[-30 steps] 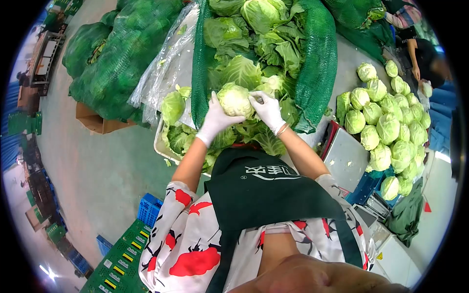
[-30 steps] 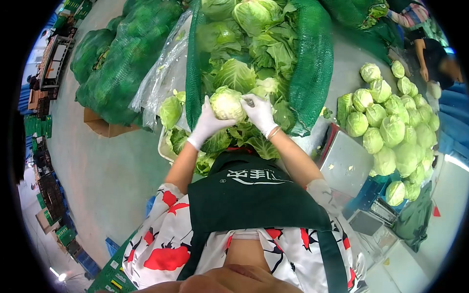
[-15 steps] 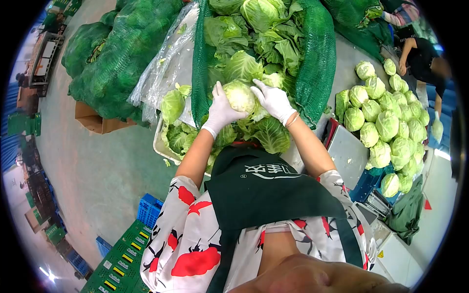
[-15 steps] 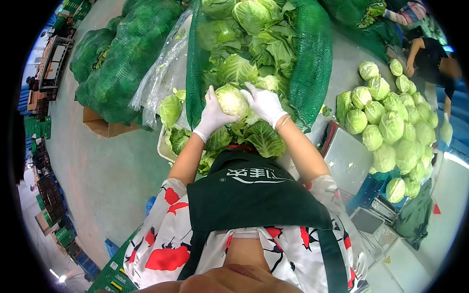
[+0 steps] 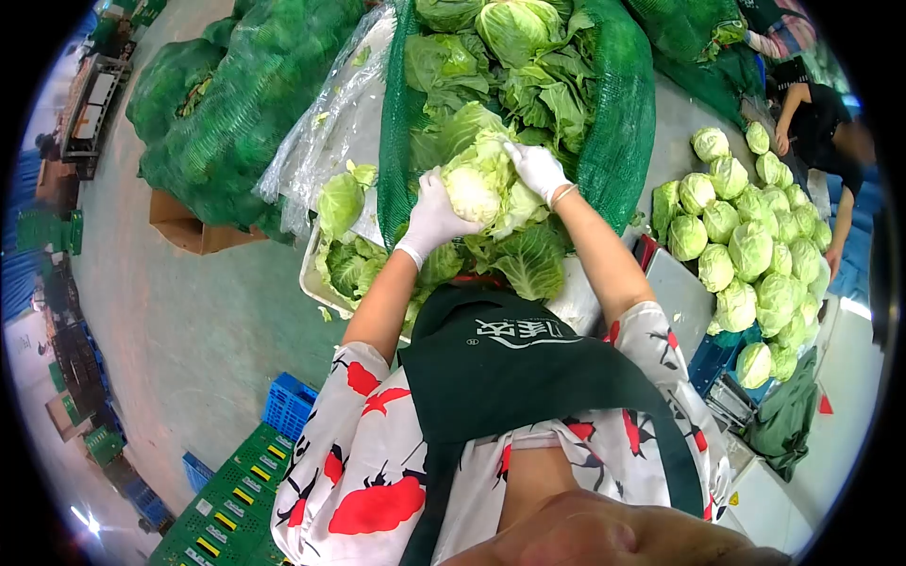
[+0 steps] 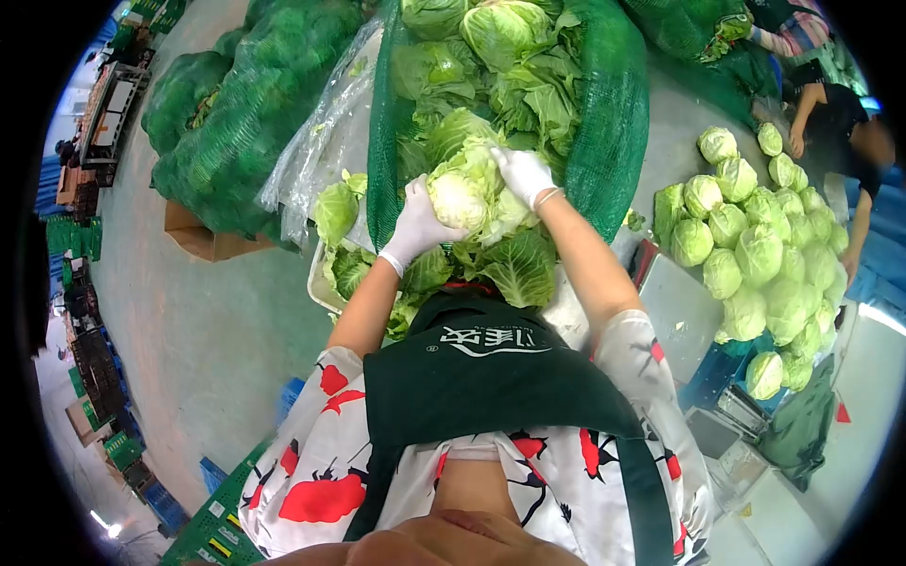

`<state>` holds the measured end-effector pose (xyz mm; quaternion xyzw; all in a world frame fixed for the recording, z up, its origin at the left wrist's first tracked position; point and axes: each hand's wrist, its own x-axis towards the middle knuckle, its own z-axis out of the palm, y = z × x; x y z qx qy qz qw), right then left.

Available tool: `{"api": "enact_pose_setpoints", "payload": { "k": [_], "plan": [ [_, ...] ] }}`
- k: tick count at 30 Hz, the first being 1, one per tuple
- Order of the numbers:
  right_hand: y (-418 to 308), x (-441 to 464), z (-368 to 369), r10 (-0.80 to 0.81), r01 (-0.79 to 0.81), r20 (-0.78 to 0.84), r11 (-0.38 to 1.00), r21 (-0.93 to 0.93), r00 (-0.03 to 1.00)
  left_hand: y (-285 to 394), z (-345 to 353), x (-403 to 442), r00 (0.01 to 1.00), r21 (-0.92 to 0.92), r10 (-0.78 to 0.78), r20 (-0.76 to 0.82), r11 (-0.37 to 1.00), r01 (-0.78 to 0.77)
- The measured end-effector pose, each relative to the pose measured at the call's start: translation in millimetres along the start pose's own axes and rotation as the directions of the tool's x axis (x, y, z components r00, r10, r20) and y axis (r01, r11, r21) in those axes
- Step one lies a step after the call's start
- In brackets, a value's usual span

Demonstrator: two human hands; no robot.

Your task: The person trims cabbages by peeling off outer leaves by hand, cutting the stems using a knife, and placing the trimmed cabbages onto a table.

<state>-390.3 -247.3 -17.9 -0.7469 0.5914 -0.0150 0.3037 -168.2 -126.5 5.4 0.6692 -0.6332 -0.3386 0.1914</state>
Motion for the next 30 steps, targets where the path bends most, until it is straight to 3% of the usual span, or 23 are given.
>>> {"api": "enact_pose_setpoints", "payload": {
  "k": [2,4,5,8,11,14,15,16,18,19,21,23,25,26,30],
  "plan": [
    [-1,-3,-5,0.004,-0.007,0.018,0.991,0.133,1.000,-6,1,1,1.000,-0.016,0.001,-0.028,1.000,-0.002],
    [-46,-31,-22,0.111,-0.113,0.042,0.992,0.047,0.993,-8,3,-1,0.999,-0.034,-0.028,-0.036,0.999,0.026],
    [-44,-33,0,0.056,-0.053,-0.085,0.998,0.037,0.995,-10,3,-1,0.999,-0.045,-0.008,-0.040,0.999,0.006],
    [-28,-22,40,0.273,-0.250,-0.111,0.950,0.186,0.956,-15,1,-6,0.998,-0.072,0.056,-0.042,0.996,-0.059],
    [-6,-17,47,0.208,-0.175,-0.076,0.936,0.306,0.975,-31,-5,-22,0.991,-0.118,0.130,-0.032,0.984,-0.133],
    [-20,-36,54,0.094,0.022,-0.213,0.875,0.484,0.972,-63,6,-59,0.985,-0.065,-0.123,-0.122,0.991,0.116],
    [-30,-45,61,0.089,0.045,-0.257,0.879,0.475,0.962,-79,12,-73,0.959,-0.470,-0.281,0.024,0.844,0.259],
    [-58,-67,40,0.160,-0.046,-0.203,0.879,0.474,0.966,-73,7,-80,0.922,-0.662,-0.354,0.157,0.655,0.364],
    [-73,-84,49,0.158,-0.040,-0.169,0.833,0.551,0.973,-45,-11,-89,0.824,-0.856,-0.376,0.424,0.130,0.500],
    [-77,-89,53,0.120,-0.001,-0.182,0.837,0.547,0.976,-37,-9,-88,0.795,-0.867,-0.438,0.420,0.066,0.495],
    [-79,-95,57,0.049,0.074,-0.211,0.840,0.538,0.976,-42,12,-80,0.817,-0.892,-0.508,0.275,0.182,0.413],
    [-60,-81,49,0.045,0.030,-0.169,0.911,0.412,0.985,-63,36,-69,0.851,-0.881,-0.491,0.184,0.302,0.365],
    [-21,-62,48,0.074,-0.046,-0.116,0.972,0.229,0.990,-54,38,-63,0.881,-0.573,-0.467,-0.074,0.743,0.346],
    [4,-55,52,0.011,0.003,-0.118,0.994,0.114,0.993,-46,36,-55,0.899,-0.342,-0.393,-0.194,0.886,0.314],
    [-12,-91,7,0.032,-0.049,-0.254,0.997,-0.063,0.967,10,5,-35,0.953,0.079,-0.128,-0.275,0.985,0.155]
  ]
}}
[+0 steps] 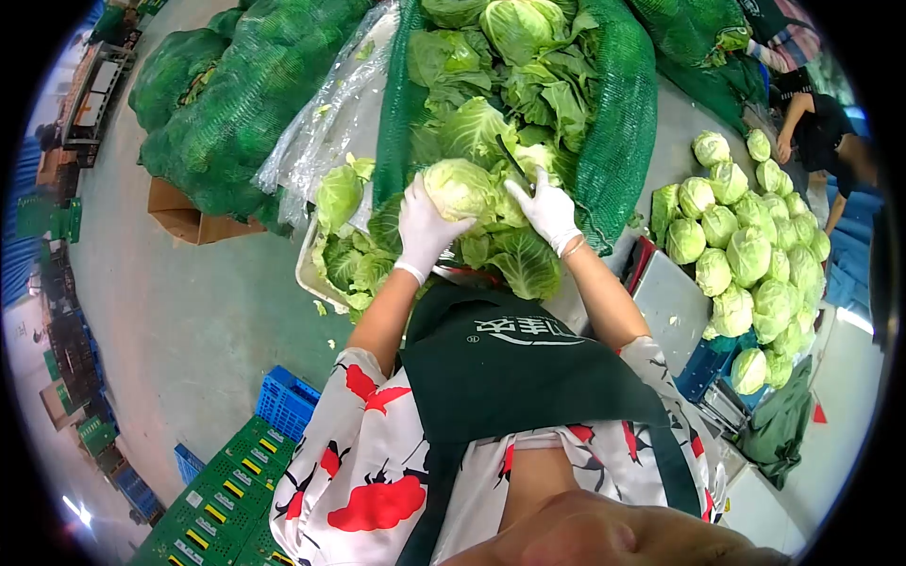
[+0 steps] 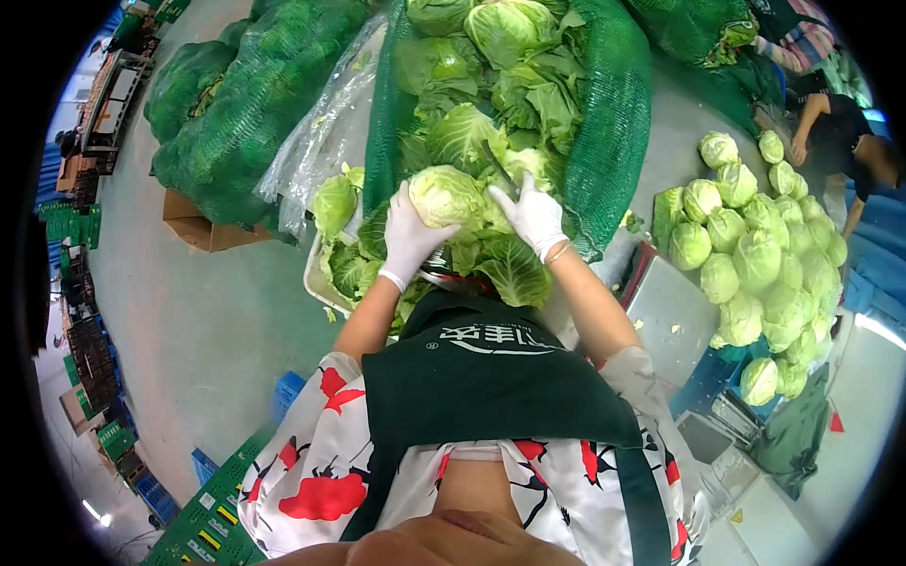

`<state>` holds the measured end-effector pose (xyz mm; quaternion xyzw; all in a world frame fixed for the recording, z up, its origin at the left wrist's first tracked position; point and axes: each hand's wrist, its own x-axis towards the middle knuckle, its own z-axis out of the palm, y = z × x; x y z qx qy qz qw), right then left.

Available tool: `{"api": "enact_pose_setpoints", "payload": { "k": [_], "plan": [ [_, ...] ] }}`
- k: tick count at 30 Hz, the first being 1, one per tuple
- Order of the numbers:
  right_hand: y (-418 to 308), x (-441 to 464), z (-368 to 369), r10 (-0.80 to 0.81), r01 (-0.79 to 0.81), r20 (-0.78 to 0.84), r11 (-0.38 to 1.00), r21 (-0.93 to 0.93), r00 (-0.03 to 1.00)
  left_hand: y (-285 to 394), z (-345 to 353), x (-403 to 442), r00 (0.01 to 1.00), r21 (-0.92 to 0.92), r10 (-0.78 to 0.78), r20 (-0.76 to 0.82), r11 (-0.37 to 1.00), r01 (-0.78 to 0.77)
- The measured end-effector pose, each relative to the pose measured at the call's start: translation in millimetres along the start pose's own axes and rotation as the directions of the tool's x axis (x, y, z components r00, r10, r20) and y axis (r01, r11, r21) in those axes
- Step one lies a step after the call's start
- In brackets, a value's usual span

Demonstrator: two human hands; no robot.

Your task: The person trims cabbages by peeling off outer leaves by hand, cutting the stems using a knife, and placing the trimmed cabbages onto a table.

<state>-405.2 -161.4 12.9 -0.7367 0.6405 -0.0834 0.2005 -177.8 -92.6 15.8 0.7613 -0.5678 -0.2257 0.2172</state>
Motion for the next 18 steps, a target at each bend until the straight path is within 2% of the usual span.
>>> {"api": "enact_pose_setpoints", "payload": {
  "k": [1,2,4,5,8,9,12,13,16,18],
  "plan": [
    [-10,-6,-11,-0.003,0.002,-0.029,0.999,-0.036,1.000,3,0,7,1.000,0.047,0.031,0.001,0.998,-0.031],
    [-14,-11,-13,-0.113,0.113,-0.095,0.994,-0.005,0.989,5,2,13,0.999,0.061,0.038,0.013,0.997,-0.038],
    [-24,-15,-10,-0.248,0.253,-0.099,0.966,0.042,0.964,8,3,20,0.998,0.096,0.050,0.037,0.994,-0.053],
    [-30,-15,-9,-0.275,0.275,-0.010,0.961,0.016,0.961,8,3,22,0.998,0.086,0.042,0.048,0.995,-0.046],
    [-52,-11,-10,-0.334,0.337,0.107,0.941,-0.019,0.937,7,2,25,0.997,0.057,0.006,0.075,0.998,-0.010],
    [-58,-7,-8,-0.354,0.361,0.138,0.932,-0.035,0.925,5,4,26,0.998,0.029,0.062,0.021,0.998,-0.063],
    [-75,6,-6,-0.320,0.348,0.228,0.933,-0.090,0.919,1,6,28,0.993,0.042,0.099,0.066,0.994,-0.101],
    [-76,10,-5,-0.323,0.349,0.228,0.933,-0.085,0.919,-2,10,28,0.992,0.050,0.122,0.024,0.991,-0.123],
    [-75,17,4,-0.410,0.429,0.164,0.897,-0.104,0.897,-4,11,31,0.995,0.122,0.053,0.084,0.991,-0.063],
    [-77,23,-6,-0.344,0.376,0.211,0.917,-0.132,0.915,-2,10,29,0.996,0.119,0.076,0.043,0.990,-0.081]
  ]
}}
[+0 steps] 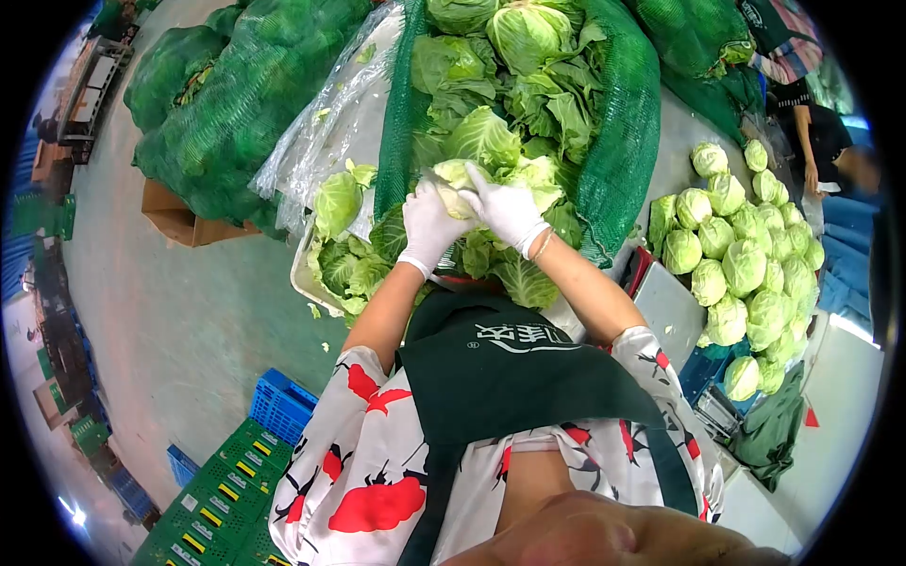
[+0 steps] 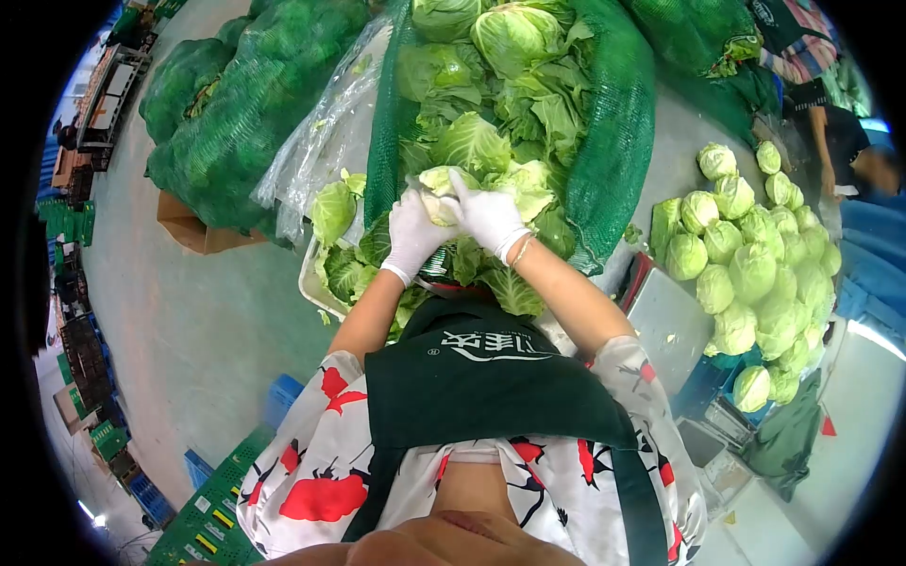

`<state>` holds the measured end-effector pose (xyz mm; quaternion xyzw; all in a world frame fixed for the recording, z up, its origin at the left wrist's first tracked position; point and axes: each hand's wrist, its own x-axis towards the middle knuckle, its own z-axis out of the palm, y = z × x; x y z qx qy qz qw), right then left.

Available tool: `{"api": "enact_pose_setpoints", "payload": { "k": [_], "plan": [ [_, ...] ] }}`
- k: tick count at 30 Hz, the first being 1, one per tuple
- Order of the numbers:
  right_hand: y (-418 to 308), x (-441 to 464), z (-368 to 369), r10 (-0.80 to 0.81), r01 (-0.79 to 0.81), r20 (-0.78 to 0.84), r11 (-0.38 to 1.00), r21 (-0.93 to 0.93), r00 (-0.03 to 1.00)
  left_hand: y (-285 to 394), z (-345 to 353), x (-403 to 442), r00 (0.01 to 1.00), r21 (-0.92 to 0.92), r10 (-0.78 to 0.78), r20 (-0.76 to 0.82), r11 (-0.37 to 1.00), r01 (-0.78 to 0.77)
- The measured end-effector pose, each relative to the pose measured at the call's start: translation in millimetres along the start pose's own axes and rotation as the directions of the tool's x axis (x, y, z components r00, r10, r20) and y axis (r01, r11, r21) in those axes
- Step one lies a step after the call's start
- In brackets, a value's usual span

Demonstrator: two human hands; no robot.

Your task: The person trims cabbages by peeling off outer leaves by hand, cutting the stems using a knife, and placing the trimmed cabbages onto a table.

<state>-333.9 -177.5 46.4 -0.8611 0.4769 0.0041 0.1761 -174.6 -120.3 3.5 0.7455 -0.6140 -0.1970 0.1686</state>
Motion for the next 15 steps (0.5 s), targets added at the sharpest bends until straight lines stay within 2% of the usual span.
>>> {"api": "enact_pose_setpoints", "payload": {
  "k": [1,4,6,7,8,11,12,14,15],
  "plan": [
    [0,2,-6,0.032,-0.032,0.028,0.999,-0.008,0.999,0,-1,-1,1.000,0.000,0.010,-0.020,1.000,-0.010],
    [39,25,20,0.089,-0.054,-0.136,0.970,0.237,0.987,-1,1,0,0.999,0.010,-0.018,0.030,1.000,0.018],
    [95,46,47,0.135,-0.003,-0.288,0.909,0.417,0.948,-7,4,-9,1.000,-0.032,0.012,-0.002,0.999,-0.012],
    [106,43,38,0.305,-0.299,0.090,0.762,0.574,0.948,-10,4,-12,0.999,-0.051,0.030,-0.023,0.998,-0.031],
    [114,42,31,0.368,-0.597,0.472,0.549,0.584,0.801,-12,4,-15,0.999,-0.045,0.043,-0.029,0.998,-0.044],
    [75,23,9,0.442,-0.525,0.321,0.488,0.698,0.838,-12,3,-21,1.000,-0.061,0.014,-0.025,0.998,-0.015],
    [67,22,10,0.428,-0.488,0.263,0.590,0.643,0.864,-10,-2,-21,1.000,-0.078,-0.019,0.002,0.997,0.019],
    [43,20,20,0.442,-0.427,0.056,0.818,0.384,0.896,-10,-6,-22,0.998,-0.106,-0.048,0.042,0.993,0.053],
    [24,14,11,0.473,-0.457,0.054,0.807,0.375,0.880,-12,-7,-21,0.998,-0.120,-0.049,0.048,0.991,0.055]
  ]
}}
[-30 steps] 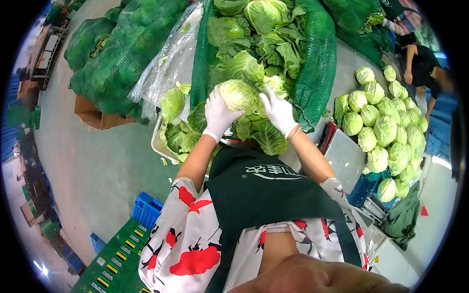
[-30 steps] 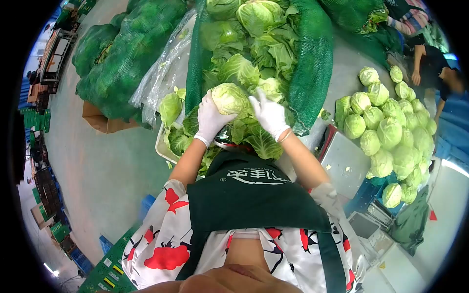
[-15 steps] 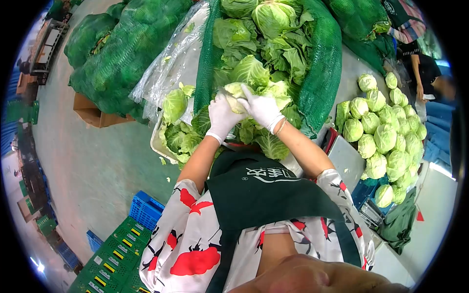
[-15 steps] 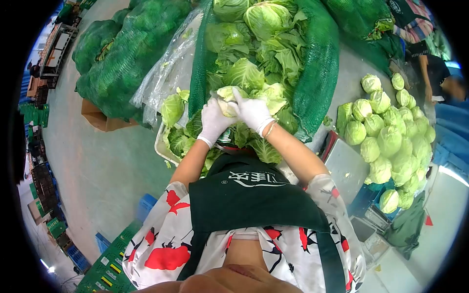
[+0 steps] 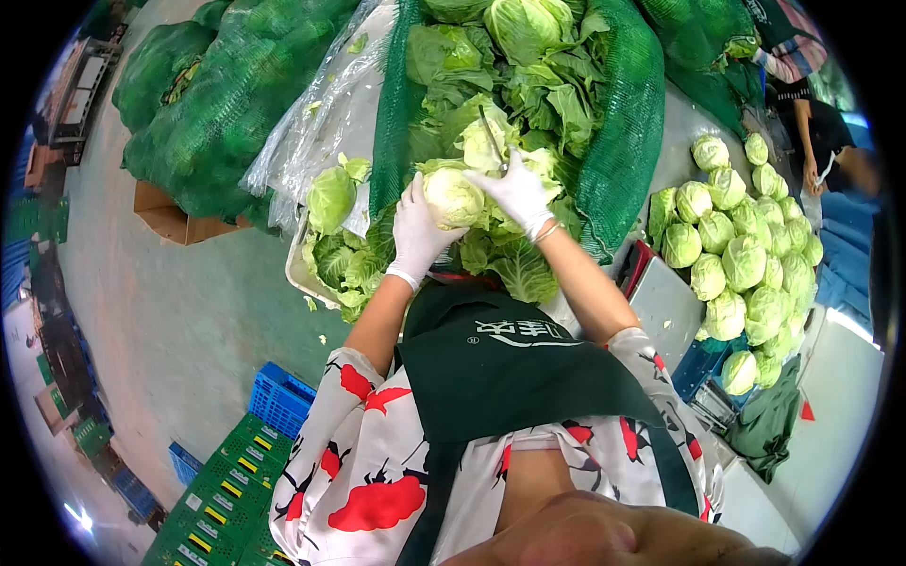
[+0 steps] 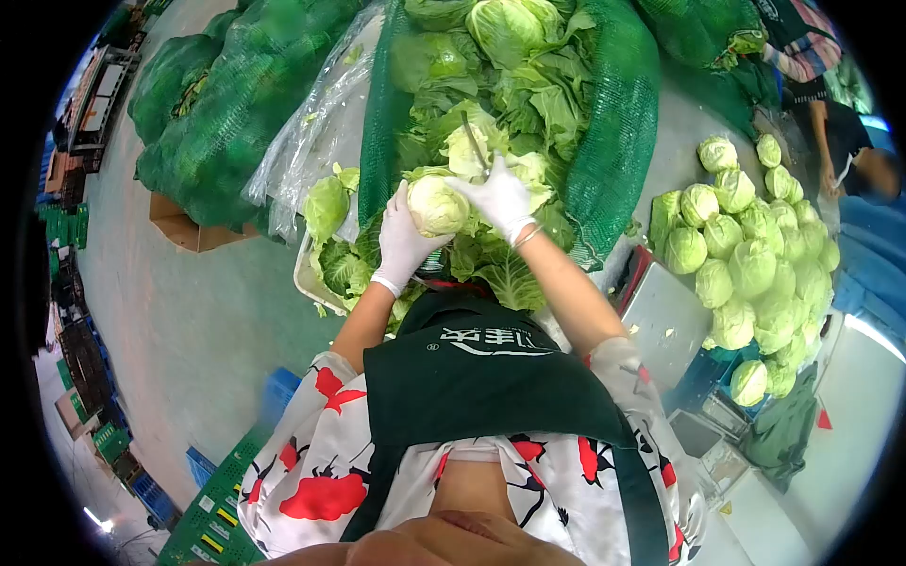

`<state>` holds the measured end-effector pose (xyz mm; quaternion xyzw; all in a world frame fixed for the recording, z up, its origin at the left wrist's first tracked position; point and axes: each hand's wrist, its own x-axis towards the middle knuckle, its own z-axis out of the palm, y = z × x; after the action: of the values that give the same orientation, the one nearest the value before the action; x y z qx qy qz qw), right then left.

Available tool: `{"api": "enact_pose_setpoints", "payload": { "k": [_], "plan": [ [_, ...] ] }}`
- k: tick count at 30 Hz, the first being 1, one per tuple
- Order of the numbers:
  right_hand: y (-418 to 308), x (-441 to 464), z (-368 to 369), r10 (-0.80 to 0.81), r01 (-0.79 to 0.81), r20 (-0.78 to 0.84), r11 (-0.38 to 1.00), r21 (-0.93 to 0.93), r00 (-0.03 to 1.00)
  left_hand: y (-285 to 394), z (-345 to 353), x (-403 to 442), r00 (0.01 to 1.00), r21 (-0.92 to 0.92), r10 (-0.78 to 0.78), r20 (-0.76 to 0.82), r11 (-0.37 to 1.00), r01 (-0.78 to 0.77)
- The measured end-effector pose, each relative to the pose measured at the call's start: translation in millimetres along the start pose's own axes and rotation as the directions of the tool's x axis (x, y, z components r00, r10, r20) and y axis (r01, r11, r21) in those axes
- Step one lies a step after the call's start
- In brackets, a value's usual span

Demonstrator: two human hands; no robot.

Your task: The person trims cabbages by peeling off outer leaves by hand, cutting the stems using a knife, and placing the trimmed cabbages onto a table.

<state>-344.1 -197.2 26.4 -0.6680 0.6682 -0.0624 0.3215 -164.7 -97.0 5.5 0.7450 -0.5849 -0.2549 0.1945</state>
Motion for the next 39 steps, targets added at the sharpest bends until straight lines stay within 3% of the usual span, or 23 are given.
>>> {"api": "enact_pose_setpoints", "payload": {
  "k": [1,6,9,10,12,13,17,18,19,21,22,23,25,27,30,32,35,39],
  "plan": [
    [8,-1,20,-0.035,0.037,-0.152,0.999,0.010,0.988,-2,-1,1,1.000,-0.015,-0.003,0.004,1.000,0.003],
    [28,14,43,0.053,-0.051,-0.136,0.998,0.021,0.989,-29,-9,5,0.999,-0.229,0.053,-0.011,0.972,-0.054],
    [33,41,50,-0.001,-0.004,-0.134,0.999,-0.038,0.991,-68,-2,13,0.999,-0.621,0.026,0.048,0.784,0.009],
    [31,44,47,-0.008,0.004,-0.112,1.000,-0.031,0.994,-73,-5,13,0.995,-0.715,-0.002,0.098,0.696,0.072],
    [31,42,41,-0.049,0.044,-0.089,0.997,-0.061,0.995,-76,-20,-1,0.957,-0.921,-0.101,0.271,0.262,0.288],
    [31,42,40,-0.073,0.067,-0.075,0.995,-0.076,0.995,-75,-29,-8,0.924,-0.930,-0.118,0.364,0.009,0.368],
    [27,33,28,-0.097,0.092,-0.046,0.991,-0.102,0.994,-78,-57,-23,0.939,-0.815,0.152,0.309,-0.466,0.344],
    [27,30,26,-0.135,0.119,-0.091,0.980,-0.162,0.987,-61,-69,-24,0.933,-0.820,0.006,0.359,-0.476,0.318],
    [13,21,8,-0.119,0.100,-0.065,0.966,-0.239,0.991,-62,-70,-24,0.941,-0.814,0.002,0.339,-0.501,0.294],
    [5,7,-4,-0.225,0.182,-0.212,0.961,-0.206,0.951,-62,-69,-18,0.953,-0.795,0.004,0.303,-0.551,0.255],
    [-3,-3,-16,-0.311,0.297,-0.242,0.950,-0.093,0.919,-53,-73,-18,0.956,-0.843,-0.021,0.294,-0.477,0.249],
    [-14,-15,-26,-0.286,0.316,-0.175,0.932,0.177,0.942,-43,-77,-17,0.958,-0.884,-0.045,0.284,-0.399,0.243],
    [-49,-41,-44,-0.279,0.233,-0.036,0.715,0.659,0.960,-40,-74,-13,0.951,-0.865,0.076,0.300,-0.399,0.305],
    [-62,-49,-45,-0.317,0.188,0.027,0.629,0.754,0.948,-23,-68,-8,0.958,-0.916,0.134,0.253,-0.286,0.281],
    [-68,-60,-49,-0.353,0.437,-0.258,0.732,0.523,0.899,2,-69,-5,0.945,-0.927,0.166,0.282,-0.206,0.313],
    [-69,-75,-53,-0.367,0.517,-0.427,0.797,0.313,0.826,21,-71,-6,0.931,-0.899,0.121,0.344,-0.246,0.364],
    [-40,-81,-32,-0.348,0.444,-0.321,0.844,0.302,0.881,13,-44,-4,0.837,-0.776,0.000,0.547,-0.375,0.507],
    [-5,-89,14,-0.360,0.361,-0.023,0.929,0.086,0.933,3,3,-6,0.709,-0.630,-0.062,0.703,-0.516,0.580]
  ]
}}
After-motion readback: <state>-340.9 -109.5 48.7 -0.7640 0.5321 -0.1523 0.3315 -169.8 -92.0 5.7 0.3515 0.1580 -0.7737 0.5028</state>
